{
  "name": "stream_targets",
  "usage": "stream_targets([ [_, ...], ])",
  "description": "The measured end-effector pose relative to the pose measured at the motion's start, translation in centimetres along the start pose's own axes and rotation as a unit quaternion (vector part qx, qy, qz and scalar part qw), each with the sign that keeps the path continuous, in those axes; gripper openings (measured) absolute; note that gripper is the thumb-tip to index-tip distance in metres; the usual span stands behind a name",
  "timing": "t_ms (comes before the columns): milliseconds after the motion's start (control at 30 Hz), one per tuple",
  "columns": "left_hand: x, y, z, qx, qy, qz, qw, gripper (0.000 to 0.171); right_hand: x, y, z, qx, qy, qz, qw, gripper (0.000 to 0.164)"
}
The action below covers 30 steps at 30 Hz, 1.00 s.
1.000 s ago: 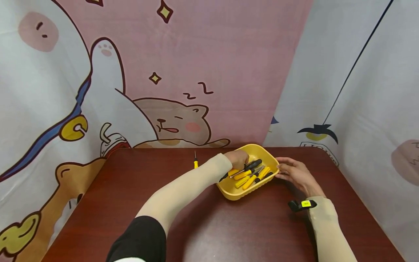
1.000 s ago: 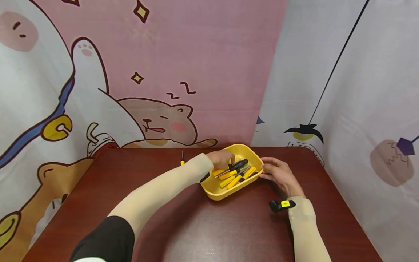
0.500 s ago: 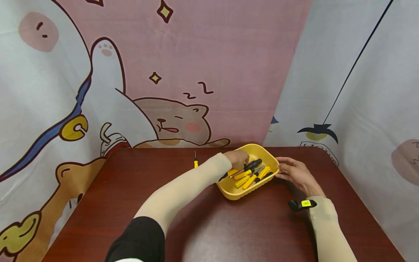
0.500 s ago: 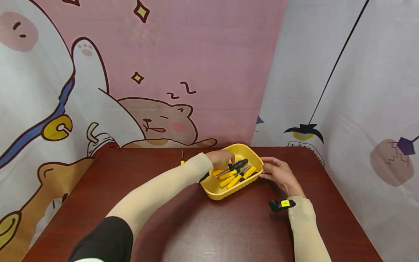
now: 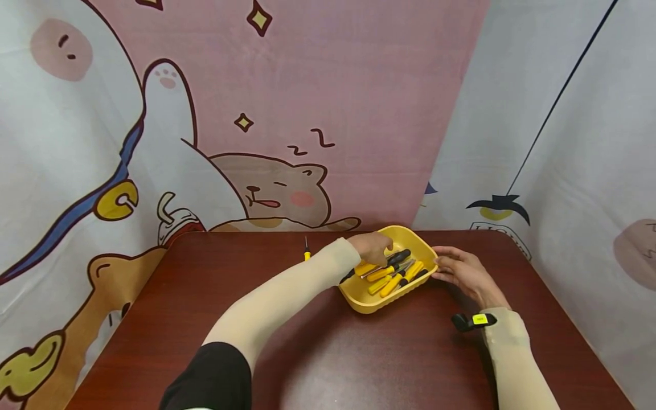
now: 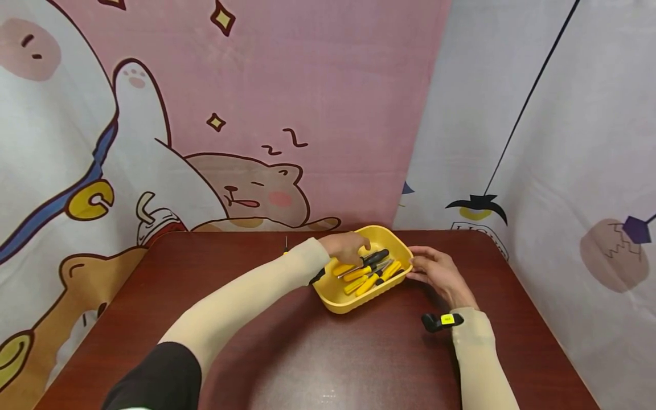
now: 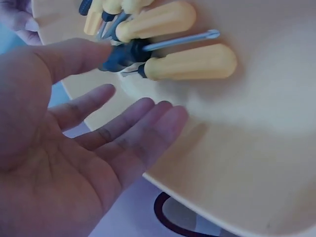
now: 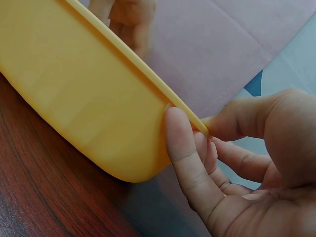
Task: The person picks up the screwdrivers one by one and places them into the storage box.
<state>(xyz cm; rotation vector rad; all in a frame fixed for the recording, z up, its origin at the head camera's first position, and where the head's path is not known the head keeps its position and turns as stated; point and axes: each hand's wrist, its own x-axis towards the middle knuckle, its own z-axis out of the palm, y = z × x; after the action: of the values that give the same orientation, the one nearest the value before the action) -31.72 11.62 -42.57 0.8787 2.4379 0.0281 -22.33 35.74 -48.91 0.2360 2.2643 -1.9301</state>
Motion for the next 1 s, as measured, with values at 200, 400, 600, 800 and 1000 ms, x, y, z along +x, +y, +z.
stream_targets([
  [200,-1.0,0.0,-0.4,-0.004,0.041,0.033,0.9986,0.058,0.1,0.2,-0.1,-0.001,0.0,-0.003,1.0,0.052],
  [400,-2.0,-0.3,-0.6,0.001,0.085,0.065,0.9942,0.058,0.0,0.1,-0.1,0.004,0.001,-0.002,1.0,0.052],
  [600,-3.1,-1.1,-1.0,-0.012,0.124,0.074,0.9894,0.056,0.0,0.0,-0.1,-0.001,0.001,-0.005,1.0,0.051],
  [800,-4.1,-2.3,-1.3,-0.044,0.171,0.075,0.9814,0.056,-0.1,-0.1,-0.1,-0.008,0.004,-0.004,1.0,0.051],
  [1000,-5.1,-3.5,-1.4,-0.07,0.207,0.083,0.9723,0.057,-0.1,-0.1,0.0,-0.004,0.004,-0.002,1.0,0.051],
])
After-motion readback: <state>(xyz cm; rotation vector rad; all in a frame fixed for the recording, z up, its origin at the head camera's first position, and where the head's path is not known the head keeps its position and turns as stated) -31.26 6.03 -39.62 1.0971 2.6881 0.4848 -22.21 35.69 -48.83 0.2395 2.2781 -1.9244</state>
